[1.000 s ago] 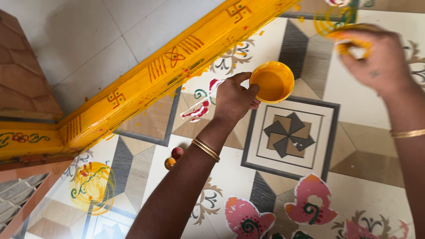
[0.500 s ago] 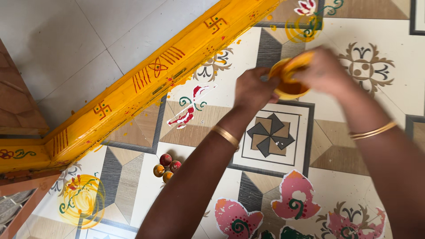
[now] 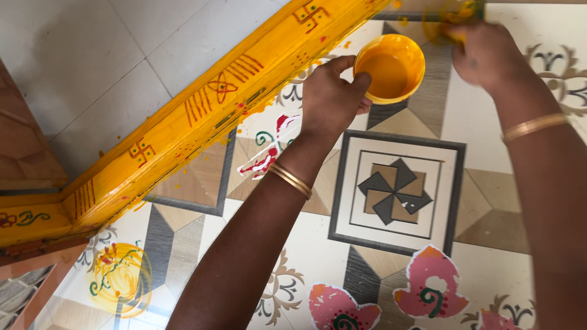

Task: The person applies yellow powder to the floor and a door threshold to create decorative patterns. They use their fingers to draw lines and swirls, occasionally dipping into a small yellow bowl to replenish the powder. The person also places small decorative items on the floor near the threshold.

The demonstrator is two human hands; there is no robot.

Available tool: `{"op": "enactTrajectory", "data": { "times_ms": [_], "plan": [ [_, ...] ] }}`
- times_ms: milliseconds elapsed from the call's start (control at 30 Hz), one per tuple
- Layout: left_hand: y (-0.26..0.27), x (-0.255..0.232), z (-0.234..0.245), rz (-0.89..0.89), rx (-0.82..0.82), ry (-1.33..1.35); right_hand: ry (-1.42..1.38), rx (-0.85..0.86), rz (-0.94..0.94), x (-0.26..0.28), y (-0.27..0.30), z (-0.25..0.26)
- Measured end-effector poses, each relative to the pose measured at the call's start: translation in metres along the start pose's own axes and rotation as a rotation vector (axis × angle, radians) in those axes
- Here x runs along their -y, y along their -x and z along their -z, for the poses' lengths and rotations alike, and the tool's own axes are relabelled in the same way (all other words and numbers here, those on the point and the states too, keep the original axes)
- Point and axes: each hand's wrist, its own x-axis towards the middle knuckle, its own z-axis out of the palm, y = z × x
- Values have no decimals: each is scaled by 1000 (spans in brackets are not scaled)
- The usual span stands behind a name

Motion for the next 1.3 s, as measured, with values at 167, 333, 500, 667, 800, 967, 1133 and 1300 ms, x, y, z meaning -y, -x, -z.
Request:
{"op": "enactTrajectory", "data": {
  "times_ms": [167,333,500,667,800,967,1133,1300],
  "plan": [
    [23,9,25,70,14,-61,164,-92,102,-24,17,-18],
    [39,13,29,84,21,-116,172,164,-147,-1,-37,-29],
    [48,17,34,93,7,-91,215,-187,387,-14,16,-29],
    [51,17,35,116,8,-132,255,-140,181,-48,37,-15],
    [52,5,32,123,21,-157,301,-55,90,-47,-23,-26],
    [51,2,35,127,38,-140,305,-7,184,7,-31,-19],
    [53,14,48,138,12,-102,145,-126,458,30,33,14],
    [53,15,53,140,-17,-121,158,-149,257,-31,41,3]
  ]
}}
